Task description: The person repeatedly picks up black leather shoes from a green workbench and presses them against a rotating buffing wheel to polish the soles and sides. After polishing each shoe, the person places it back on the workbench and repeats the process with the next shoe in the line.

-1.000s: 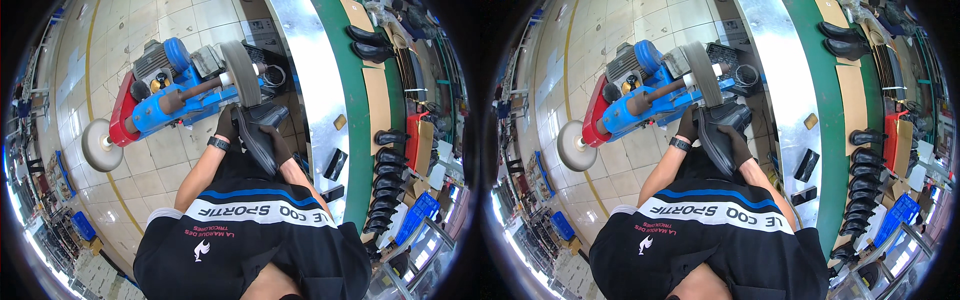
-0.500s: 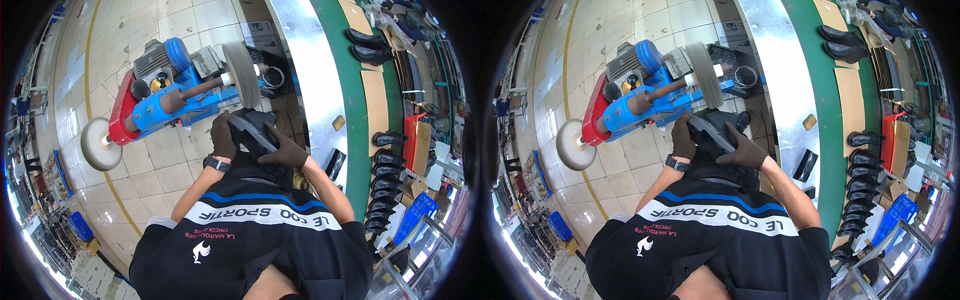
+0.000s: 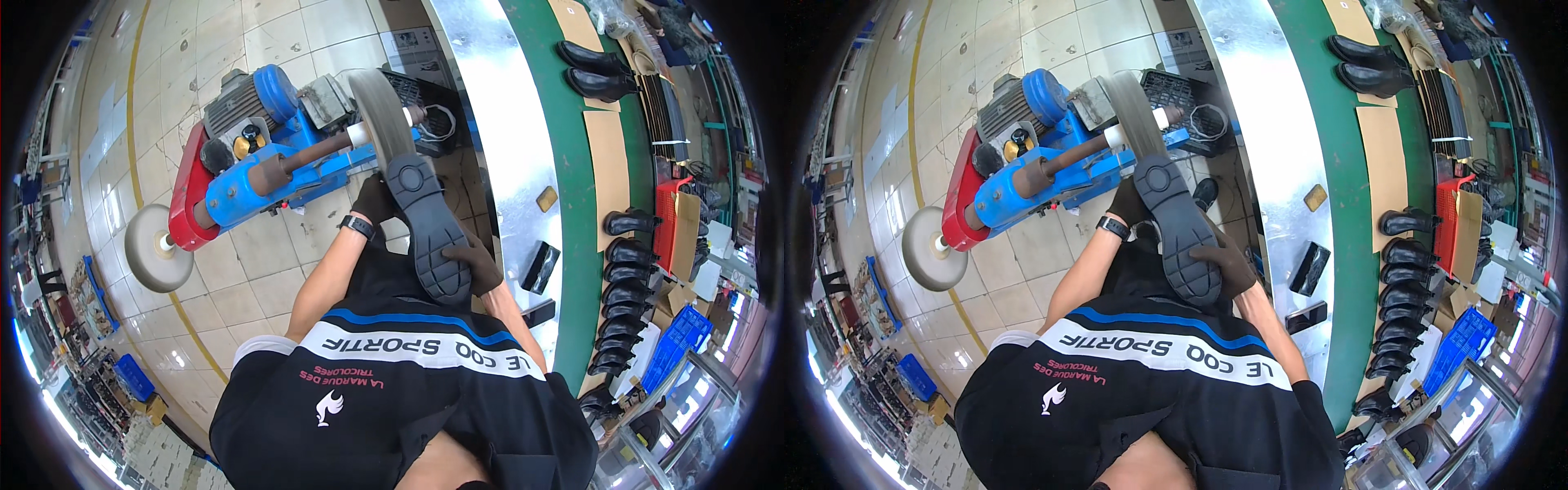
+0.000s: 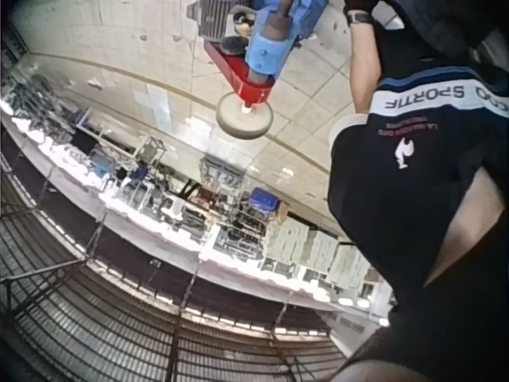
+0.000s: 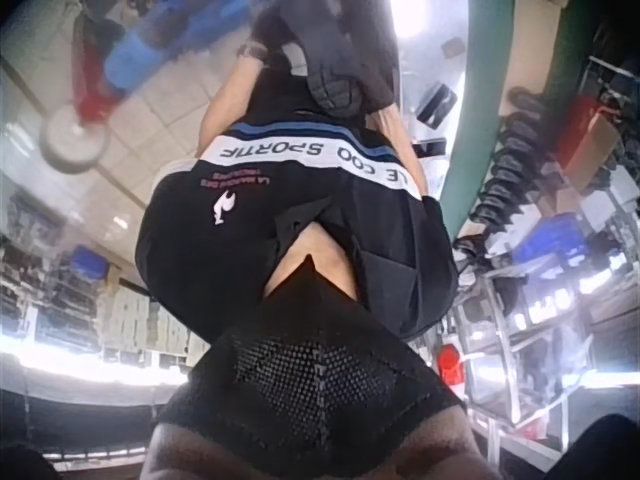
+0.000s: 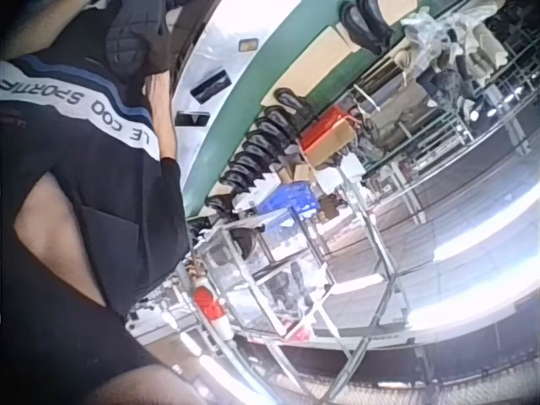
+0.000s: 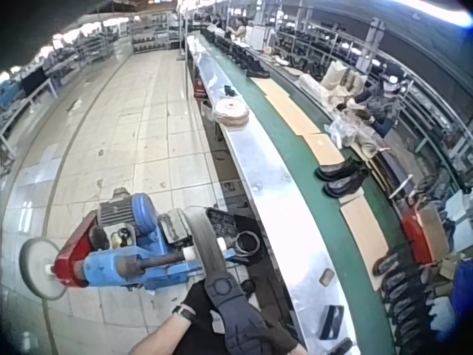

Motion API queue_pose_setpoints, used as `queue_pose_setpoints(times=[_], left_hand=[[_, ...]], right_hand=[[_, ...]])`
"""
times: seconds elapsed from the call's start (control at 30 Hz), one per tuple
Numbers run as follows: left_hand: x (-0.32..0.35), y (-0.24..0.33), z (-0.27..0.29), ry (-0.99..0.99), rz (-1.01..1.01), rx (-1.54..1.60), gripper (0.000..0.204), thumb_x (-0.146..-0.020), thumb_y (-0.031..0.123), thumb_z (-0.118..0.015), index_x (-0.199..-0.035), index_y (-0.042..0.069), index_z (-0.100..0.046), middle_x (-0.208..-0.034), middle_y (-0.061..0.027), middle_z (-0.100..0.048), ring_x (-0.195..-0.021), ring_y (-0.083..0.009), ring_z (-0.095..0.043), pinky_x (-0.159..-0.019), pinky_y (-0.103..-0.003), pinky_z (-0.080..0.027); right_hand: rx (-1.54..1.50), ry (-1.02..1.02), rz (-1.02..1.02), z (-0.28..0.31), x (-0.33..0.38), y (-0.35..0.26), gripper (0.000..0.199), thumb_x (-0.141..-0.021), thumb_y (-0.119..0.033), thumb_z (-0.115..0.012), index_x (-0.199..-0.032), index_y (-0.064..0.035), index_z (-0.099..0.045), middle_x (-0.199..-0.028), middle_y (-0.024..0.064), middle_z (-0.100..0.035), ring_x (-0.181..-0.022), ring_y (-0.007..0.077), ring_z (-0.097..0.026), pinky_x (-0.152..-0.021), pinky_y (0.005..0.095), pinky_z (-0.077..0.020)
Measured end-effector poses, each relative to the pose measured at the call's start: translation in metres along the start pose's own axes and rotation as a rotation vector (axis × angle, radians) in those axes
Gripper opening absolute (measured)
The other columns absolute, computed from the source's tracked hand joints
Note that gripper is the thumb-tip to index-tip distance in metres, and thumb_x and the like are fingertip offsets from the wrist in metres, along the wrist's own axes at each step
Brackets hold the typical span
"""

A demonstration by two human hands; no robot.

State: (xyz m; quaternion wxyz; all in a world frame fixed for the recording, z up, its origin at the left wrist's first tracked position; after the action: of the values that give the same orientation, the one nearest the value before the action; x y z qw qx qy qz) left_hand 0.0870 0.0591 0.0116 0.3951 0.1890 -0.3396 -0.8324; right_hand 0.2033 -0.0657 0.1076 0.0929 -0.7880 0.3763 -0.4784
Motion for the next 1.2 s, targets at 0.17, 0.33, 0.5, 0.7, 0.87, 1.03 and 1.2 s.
queue_pose_setpoints(times=[0.17, 0.33, 0.5, 0.7, 0.87, 1.03, 1.2], left_hand=[[0.005, -0.002, 0.022, 0.091, -0.009, -0.179, 0.045, -0.072, 0.027, -0.073, -0.113, 0.009, -0.067, -0.107, -0.0152, -0.069, -0.104, -0.0307, -0.063, -0.089, -0.036, -0.05], [-0.004, -0.021, 0.019, 0.128, 0.257, 0.401, 0.051, -0.079, 0.047, -0.067, -0.116, 0.011, -0.064, -0.118, -0.0094, -0.066, -0.117, -0.0265, -0.056, -0.105, -0.035, -0.04], [0.013, -0.009, 0.01, 0.024, -0.024, 0.303, 0.047, -0.086, 0.035, -0.064, -0.125, 0.01, -0.058, -0.123, -0.0194, -0.061, -0.116, -0.0322, -0.056, -0.101, -0.04, -0.042], [0.035, -0.028, -0.025, -0.113, -0.064, 0.317, 0.045, -0.093, 0.032, -0.055, -0.128, 0.003, -0.054, -0.126, -0.018, -0.059, -0.118, -0.0264, -0.056, -0.104, -0.04, -0.041], [0.03, -0.035, -0.009, -0.139, 0.269, 0.862, 0.04, -0.095, 0.026, -0.051, -0.124, -0.002, -0.054, -0.125, -0.0158, -0.06, -0.112, -0.0226, -0.06, -0.1, -0.036, -0.046], [0.032, -0.083, -0.037, -0.183, 0.403, 1.371, 0.035, -0.09, 0.009, -0.057, -0.122, -0.002, -0.054, -0.118, -0.0132, -0.063, -0.105, -0.0207, -0.063, -0.096, -0.034, -0.05], [0.038, -0.112, -0.031, -0.221, 0.237, 0.844, 0.028, -0.095, 0.01, -0.045, -0.119, -0.003, -0.054, -0.112, -0.0144, -0.064, -0.103, -0.0242, -0.064, -0.096, -0.038, -0.052]], right_hand=[[-0.476, -0.101, -0.07, 0.009, -0.016, 0.038, 0.062, -0.08, -0.023, -0.062, -0.132, 0.0061, -0.044, -0.116, 0.0243, -0.059, -0.099, 0.0358, -0.063, -0.086, 0.0445, -0.0544], [-0.656, -0.258, 0.081, -0.006, -0.038, 0.028, 0.069, -0.083, -0.034, -0.06, -0.135, 0.0063, -0.039, -0.122, 0.0292, -0.053, -0.101, 0.0381, -0.06, -0.082, 0.0472, -0.0532], [-0.733, -0.254, 0.017, -0.005, -0.021, 0.038, 0.077, -0.081, -0.037, -0.062, -0.138, 0.0065, -0.035, -0.123, 0.0314, -0.053, -0.099, 0.0373, -0.062, -0.08, 0.0461, -0.0551], [-0.678, -0.255, -0.026, -0.011, -0.011, 0.053, 0.074, -0.083, -0.039, -0.059, -0.137, 0.0066, -0.037, -0.125, 0.0315, -0.051, -0.102, 0.0385, -0.062, -0.082, 0.0486, -0.0549], [-0.885, -0.224, -0.068, -0.029, -0.051, 0.049, 0.064, -0.088, -0.036, -0.055, -0.133, 0.0068, -0.041, -0.125, 0.0296, -0.053, -0.102, 0.0386, -0.061, -0.085, 0.0511, -0.0541], [-1.057, -0.272, -0.123, -0.023, -0.09, 0.056, 0.064, -0.089, -0.04, -0.057, -0.136, -0.0007, -0.04, -0.123, 0.0258, -0.052, -0.105, 0.0352, -0.06, -0.084, 0.0463, -0.0562], [-0.976, -0.213, -0.144, -0.019, -0.122, 0.069, 0.06, -0.09, -0.043, -0.059, -0.131, -0.0025, -0.045, -0.114, 0.0216, -0.055, -0.1, 0.0314, -0.06, -0.076, 0.0454, -0.0561]])
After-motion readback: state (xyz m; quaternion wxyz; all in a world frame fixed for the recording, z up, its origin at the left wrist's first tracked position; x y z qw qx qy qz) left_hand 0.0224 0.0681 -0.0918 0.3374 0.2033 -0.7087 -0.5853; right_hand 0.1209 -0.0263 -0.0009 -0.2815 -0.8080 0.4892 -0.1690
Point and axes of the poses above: each hand's wrist, its own x-axis away from the middle knuckle, its own z-axis out of the back of the hand, y = z × x, the point moved 10 cm from there along -x, towards the middle knuckle
